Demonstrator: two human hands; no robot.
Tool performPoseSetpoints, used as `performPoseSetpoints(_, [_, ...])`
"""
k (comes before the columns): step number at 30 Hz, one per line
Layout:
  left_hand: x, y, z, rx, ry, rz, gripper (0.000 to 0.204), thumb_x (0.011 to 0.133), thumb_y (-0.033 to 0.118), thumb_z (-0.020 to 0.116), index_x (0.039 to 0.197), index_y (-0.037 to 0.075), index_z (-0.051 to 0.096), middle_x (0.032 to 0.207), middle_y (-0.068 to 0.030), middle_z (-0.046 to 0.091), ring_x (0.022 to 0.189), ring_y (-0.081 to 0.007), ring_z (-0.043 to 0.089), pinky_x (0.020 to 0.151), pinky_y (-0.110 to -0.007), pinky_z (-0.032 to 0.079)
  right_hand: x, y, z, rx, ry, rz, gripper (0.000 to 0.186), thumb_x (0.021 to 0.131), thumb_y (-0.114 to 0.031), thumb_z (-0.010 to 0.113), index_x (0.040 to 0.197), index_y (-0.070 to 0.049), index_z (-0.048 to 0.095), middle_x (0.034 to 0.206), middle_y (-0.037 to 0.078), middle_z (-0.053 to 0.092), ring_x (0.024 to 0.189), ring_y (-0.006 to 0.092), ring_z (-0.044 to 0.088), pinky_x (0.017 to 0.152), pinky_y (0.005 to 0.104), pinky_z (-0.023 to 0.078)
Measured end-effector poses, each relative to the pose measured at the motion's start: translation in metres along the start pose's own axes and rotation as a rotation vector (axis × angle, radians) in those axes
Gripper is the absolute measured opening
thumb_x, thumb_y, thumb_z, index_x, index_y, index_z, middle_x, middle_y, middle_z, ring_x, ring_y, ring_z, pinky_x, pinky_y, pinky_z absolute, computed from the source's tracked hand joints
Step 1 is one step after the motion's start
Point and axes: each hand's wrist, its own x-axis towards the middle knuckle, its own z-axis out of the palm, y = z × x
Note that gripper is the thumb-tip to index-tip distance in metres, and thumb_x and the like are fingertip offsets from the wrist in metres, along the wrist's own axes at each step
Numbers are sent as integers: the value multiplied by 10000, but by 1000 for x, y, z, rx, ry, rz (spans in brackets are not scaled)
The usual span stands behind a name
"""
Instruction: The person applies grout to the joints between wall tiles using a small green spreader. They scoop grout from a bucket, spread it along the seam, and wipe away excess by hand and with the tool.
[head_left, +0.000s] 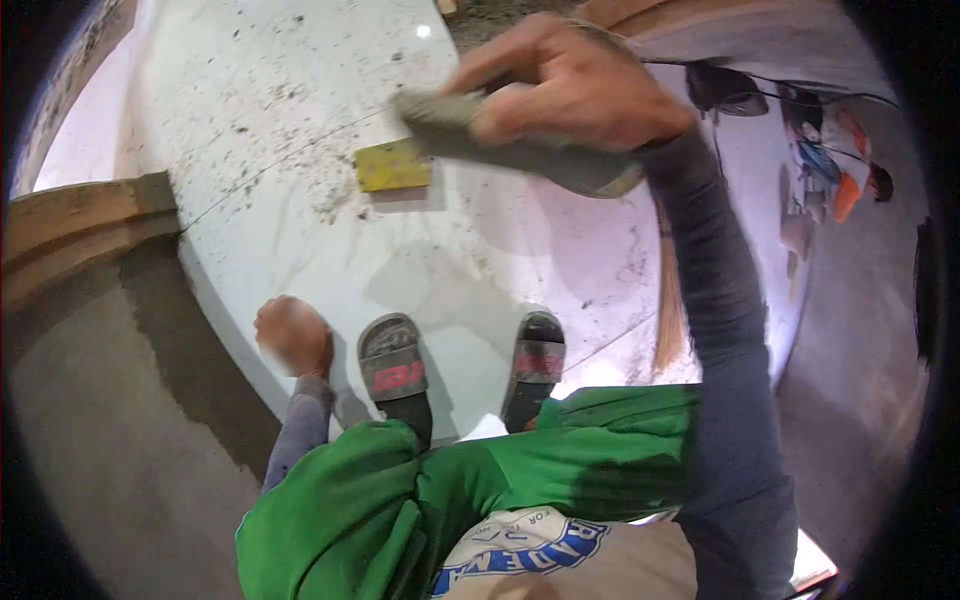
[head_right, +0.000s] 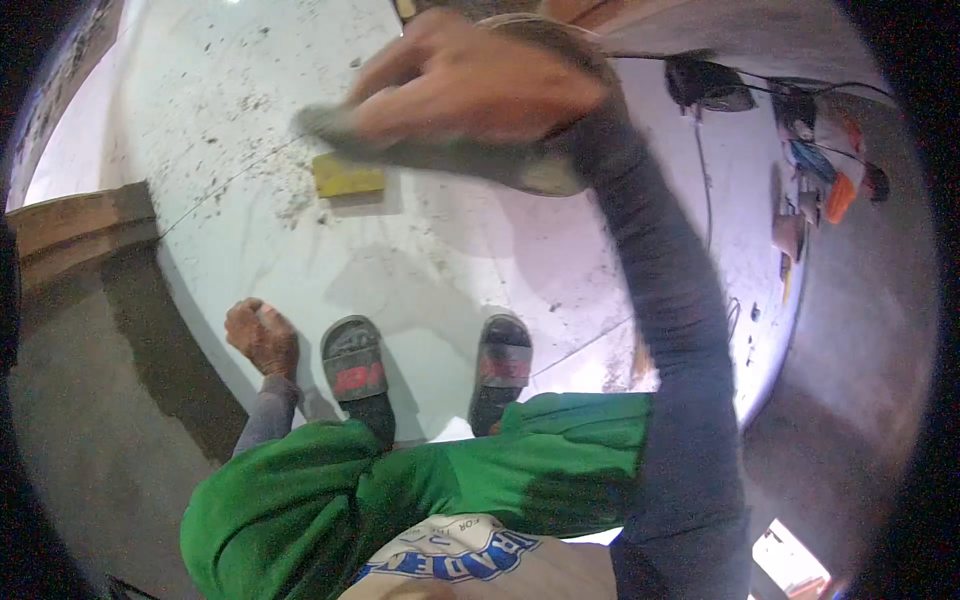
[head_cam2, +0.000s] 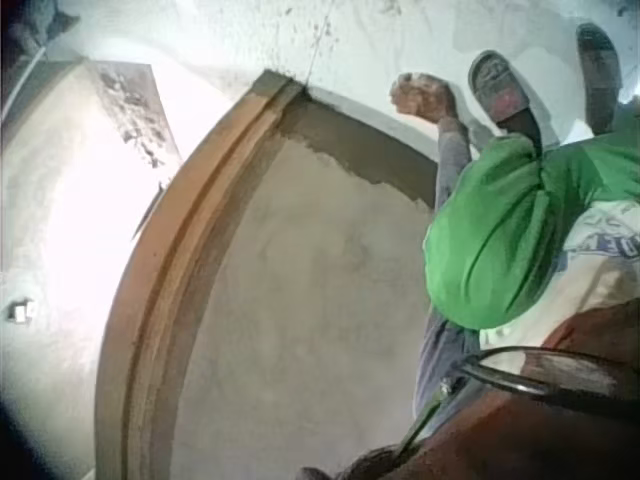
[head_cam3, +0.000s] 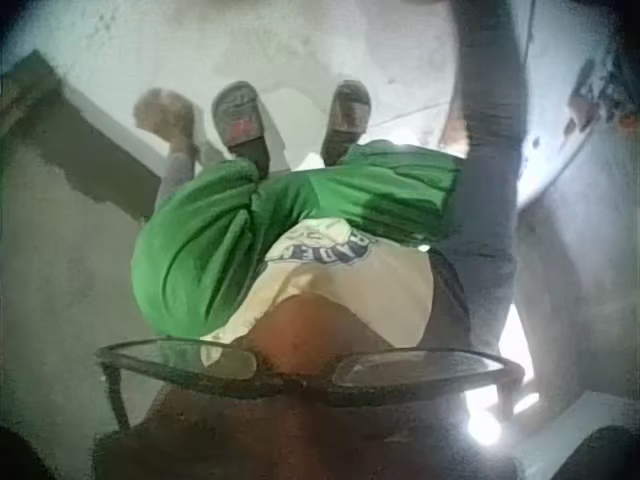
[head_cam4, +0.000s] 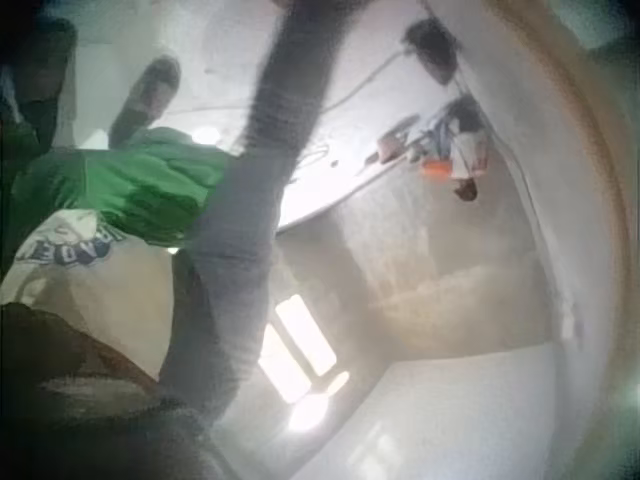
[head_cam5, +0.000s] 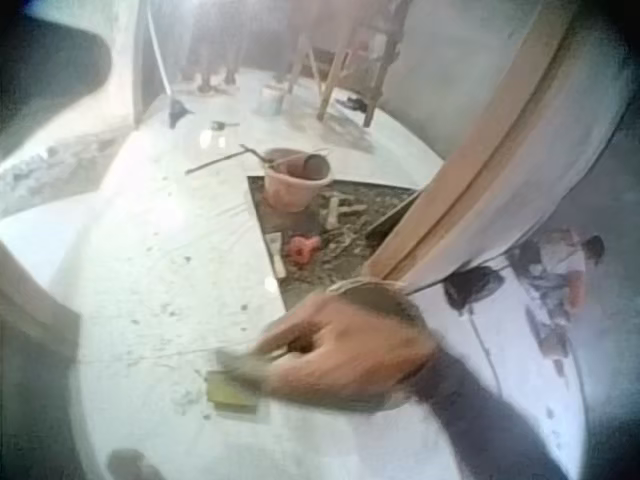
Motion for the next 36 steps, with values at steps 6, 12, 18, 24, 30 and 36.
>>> performPoseSetpoints(6, [-5,11,4,-14,15,2,213,887,159,614,1083,102,552,1130,-108,549,1140,-328,522,996,-504,379,-98,57,-101,-528,-122,544,454,759,-262,732,1058,77,771,843,177,750,725,245,692,709,386,572])
performPoseSetpoints(12, [-6,7,4,3,23,-11,213,890,163,612,1085,110,543,1132,-91,542,1136,-308,519,995,-494,382,-95,111,-72,-936,-220,568,404,685,-258,732,914,72,775,807,294,710,727,382,722,738,462,581])
performPoseSetpoints(18, [-3,6,3,-1,16,-28,209,887,169,620,1074,117,542,1123,-84,542,1125,-302,519,986,-479,388,-87,137,-47,-750,-168,626,410,641,-298,760,859,48,771,788,239,736,704,378,722,707,465,579])
performPoseSetpoints(24, [-3,8,-1,-31,44,-14,208,884,174,627,1068,116,548,1115,-86,544,1118,-305,524,977,-479,395,-85,134,-72,-392,-454,750,317,767,-259,701,890,25,773,804,141,751,767,263,700,750,364,551])
performPoseSetpoints(30, [-5,9,-2,-35,63,-27,202,864,166,640,1044,112,565,1101,-94,556,1104,-318,536,970,-484,399,-97,114,-100,26,-443,661,362,889,-258,674,1063,50,753,924,102,746,858,149,666,765,315,531])
performPoseSetpoints(36, [-9,-31,27,-128,194,87,254,785,121,671,1025,74,605,1079,-159,618,1122,-387,557,1013,-542,384,-67,51,-55,110,-416,254,665,841,-539,645,1104,64,747,936,93,719,892,160,620,810,335,507])
